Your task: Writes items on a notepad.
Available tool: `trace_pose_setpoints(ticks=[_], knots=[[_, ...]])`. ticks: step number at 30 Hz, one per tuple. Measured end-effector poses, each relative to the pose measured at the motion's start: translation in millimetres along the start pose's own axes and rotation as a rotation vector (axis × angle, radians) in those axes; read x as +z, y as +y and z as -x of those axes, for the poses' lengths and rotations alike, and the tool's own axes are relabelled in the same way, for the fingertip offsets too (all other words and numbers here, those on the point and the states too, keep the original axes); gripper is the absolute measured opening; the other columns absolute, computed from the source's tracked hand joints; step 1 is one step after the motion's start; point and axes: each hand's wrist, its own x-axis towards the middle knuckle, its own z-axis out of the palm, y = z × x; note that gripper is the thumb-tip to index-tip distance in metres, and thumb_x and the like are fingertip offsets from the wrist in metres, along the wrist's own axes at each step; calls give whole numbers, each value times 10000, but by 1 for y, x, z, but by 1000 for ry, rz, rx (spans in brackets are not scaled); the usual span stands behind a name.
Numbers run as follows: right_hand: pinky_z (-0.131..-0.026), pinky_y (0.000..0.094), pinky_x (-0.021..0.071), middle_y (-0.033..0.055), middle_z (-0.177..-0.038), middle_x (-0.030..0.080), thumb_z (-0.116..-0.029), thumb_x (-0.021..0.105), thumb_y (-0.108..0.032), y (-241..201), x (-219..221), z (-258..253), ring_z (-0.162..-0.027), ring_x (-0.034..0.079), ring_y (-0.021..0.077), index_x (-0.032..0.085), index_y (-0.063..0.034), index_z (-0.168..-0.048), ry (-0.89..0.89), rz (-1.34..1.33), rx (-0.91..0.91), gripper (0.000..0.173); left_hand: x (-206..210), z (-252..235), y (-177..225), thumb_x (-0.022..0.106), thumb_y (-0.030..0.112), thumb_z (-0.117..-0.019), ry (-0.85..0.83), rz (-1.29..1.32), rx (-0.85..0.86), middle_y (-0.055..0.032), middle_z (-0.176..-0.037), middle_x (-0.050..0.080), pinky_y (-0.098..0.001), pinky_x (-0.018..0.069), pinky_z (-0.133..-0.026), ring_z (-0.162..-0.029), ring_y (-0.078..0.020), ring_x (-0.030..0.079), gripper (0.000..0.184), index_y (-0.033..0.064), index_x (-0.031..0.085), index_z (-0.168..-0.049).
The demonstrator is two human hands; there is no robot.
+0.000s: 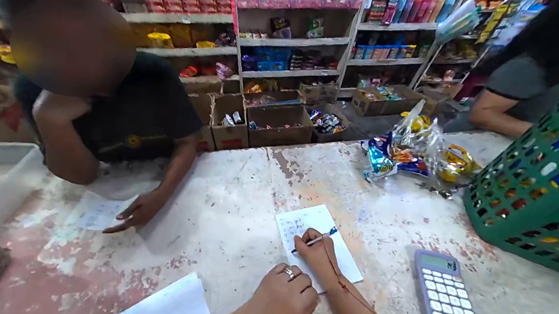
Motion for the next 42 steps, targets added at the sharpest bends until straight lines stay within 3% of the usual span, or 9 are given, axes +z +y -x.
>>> trace_pose_setpoints(ticks=[2, 4, 6, 9, 14, 19, 30, 37, 42], knots=[[-598, 273, 423, -28, -652, 523, -937, 647, -262, 0, 0, -2, -598, 505, 61, 603, -74, -792, -10, -5, 1, 242, 22, 6, 3, 624, 252, -968, -168, 3, -102, -104, -919, 732, -439, 598, -779, -934, -283, 721, 238, 69, 729, -856], [-600, 269, 425, -27, -652, 531, -943, 646, -266, 1, 1, -3, -595, 506, 56, 612, -67, -798, -21, -6, 20, 248, 20, 2, 13, 565, 311, -1021, -490, 64, -301, -222, -1281, 666, -519, 510, -1016, -1263, -387, 605, 390, -24, 710, -1156], [-595, 263, 422, -39, -647, 528, -946, 649, -281, 1, 1, -5, -589, 503, 48, 608, -82, -795, -28, -8, 30, 253, 22, 1, 14, 538, 400, -1031, -653, 104, -425, -258, -1547, 448, -538, 339, -1188, -1477, -414, 378, 603, -57, 539, -1423], [-574, 239, 401, -61, -627, 504, -941, 655, -285, -1, 3, -6, -572, 483, 25, 591, -100, -769, -22, -12, 33, 261, 26, 5, 11, 526, 505, -1014, -712, 97, -477, -277, -1611, 334, -536, 282, -1218, -1518, -423, 293, 784, -79, 394, -1520], [-671, 374, 483, 83, -717, 607, -955, 670, -241, -11, 2, 0, -678, 584, 167, 651, 8, -846, -9, 91, 18, 273, 20, 6, 13, 607, 501, -975, -656, 157, -453, -311, -1581, 362, -581, 309, -1195, -1499, -458, 314, 765, -63, 474, -1474], [-561, 310, 419, -2, -593, 523, -908, 691, -210, -5, 8, 1, -552, 509, 88, 605, -44, -744, 63, 38, -26, 249, 26, 16, 12, 592, 491, -991, -566, 138, -400, -279, -1546, 440, -596, 345, -1168, -1469, -472, 362, 641, 47, 557, -1452], [-514, 217, 391, -64, -558, 499, -899, 698, -216, 3, 10, 2, -506, 479, 12, 562, -107, -691, 79, -63, -62, 271, 24, 9, 12, 571, 480, -1008, -647, 148, -404, -267, -1564, 420, -648, 285, -1178, -1496, -473, 307, 613, 55, 553, -1449], [-522, 227, 382, -69, -567, 485, -928, 681, -251, 2, 7, 4, -515, 471, 17, 561, -121, -716, 41, -5, -49, 276, 26, 7, 10, 519, 89, -1016, -598, 136, -374, -264, -1477, 520, -610, 366, -1147, -1446, -463, 402, 342, 67, 648, -1333], [-595, 279, 426, -17, -648, 527, -972, 636, -284, 0, 1, 4, -594, 512, 66, 603, -53, -825, -37, 48, -36, 275, 32, 10, 11, 542, 30, -976, -576, 112, -349, -285, -1459, 525, -574, 418, -1123, -1417, -481, 433, 374, 65, 644, -1334]])
